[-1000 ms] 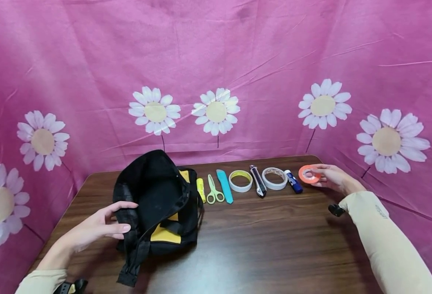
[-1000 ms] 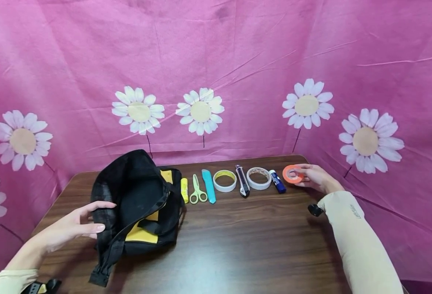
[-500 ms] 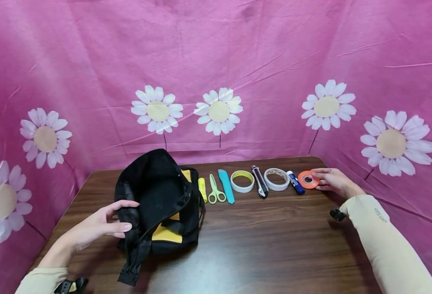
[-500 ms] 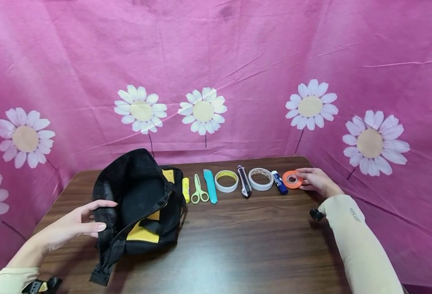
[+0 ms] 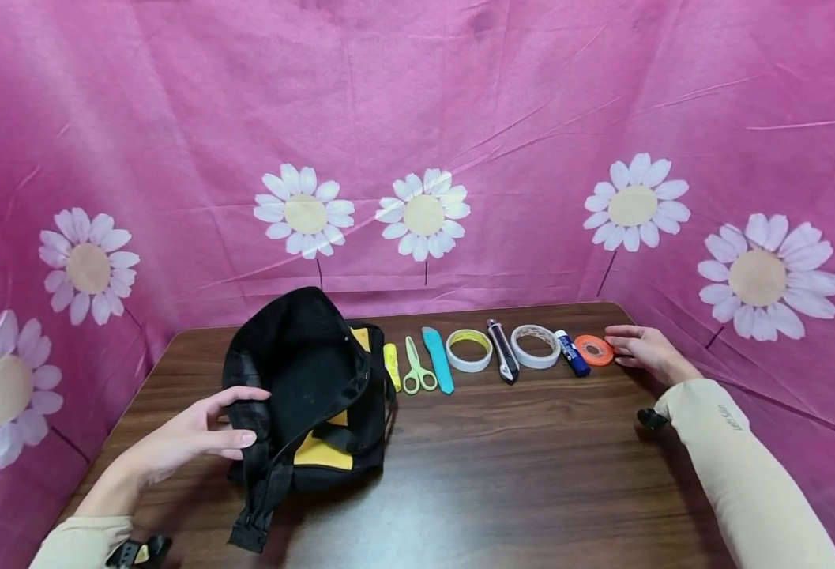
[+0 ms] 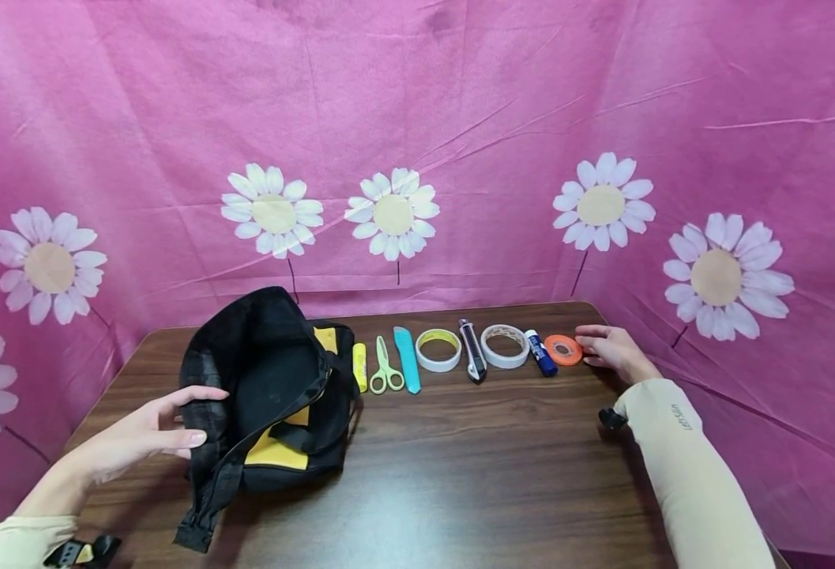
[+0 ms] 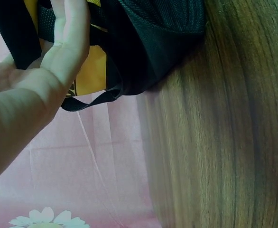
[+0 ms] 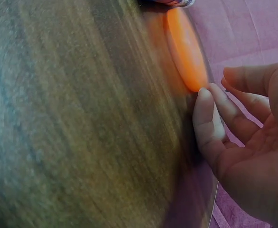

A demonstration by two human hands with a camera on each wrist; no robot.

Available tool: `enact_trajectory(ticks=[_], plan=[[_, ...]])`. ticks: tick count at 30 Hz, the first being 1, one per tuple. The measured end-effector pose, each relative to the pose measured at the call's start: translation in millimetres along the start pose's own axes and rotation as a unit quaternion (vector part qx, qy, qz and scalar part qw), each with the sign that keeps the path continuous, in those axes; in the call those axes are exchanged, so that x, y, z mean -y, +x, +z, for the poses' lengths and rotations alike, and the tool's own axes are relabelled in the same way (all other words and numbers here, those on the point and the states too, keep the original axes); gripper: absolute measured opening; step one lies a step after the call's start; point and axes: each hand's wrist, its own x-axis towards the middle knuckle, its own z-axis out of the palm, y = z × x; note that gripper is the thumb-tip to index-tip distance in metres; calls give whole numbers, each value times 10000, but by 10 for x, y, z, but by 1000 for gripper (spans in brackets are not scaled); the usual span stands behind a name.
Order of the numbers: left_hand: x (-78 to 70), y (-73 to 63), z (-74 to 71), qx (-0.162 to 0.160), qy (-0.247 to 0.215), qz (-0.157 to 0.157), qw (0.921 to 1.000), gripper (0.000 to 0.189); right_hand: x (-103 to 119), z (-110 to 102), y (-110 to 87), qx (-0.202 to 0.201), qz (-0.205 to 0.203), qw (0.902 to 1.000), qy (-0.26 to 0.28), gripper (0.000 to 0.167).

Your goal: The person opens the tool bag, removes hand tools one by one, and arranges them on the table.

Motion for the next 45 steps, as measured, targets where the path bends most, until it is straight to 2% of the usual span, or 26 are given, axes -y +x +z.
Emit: enact_trajectory(ticks=[8,22,28,35,38,41,45], plan=[[-2,14,2,8,-16,-1,10000,48,-44,13,-13,-251,107,9996,43,57],[-29,-17,10,-45,72,-152,9998,48,-34,25,-19,-263,111,9993,231,57],[-39,-20,1,-22,92,-122,9999,48,-39,35,-19,-219,119,9992,321,57],[-68,-13,0,41,51,-131,9999,47,-36,40,-35,-211,129,9997,62,54],[-130,-16,0,-2,235,-245,9994,48,16,39,-52,-37,154,9998,-108,54],[-240,-35,-15,-84,632,-281,9976,54,139,16,-92,305,259,9983,-434,55],[-440,-102,-84,-442,1634,-75,9855,66,426,-18,-171,781,198,9885,-1280,56]])
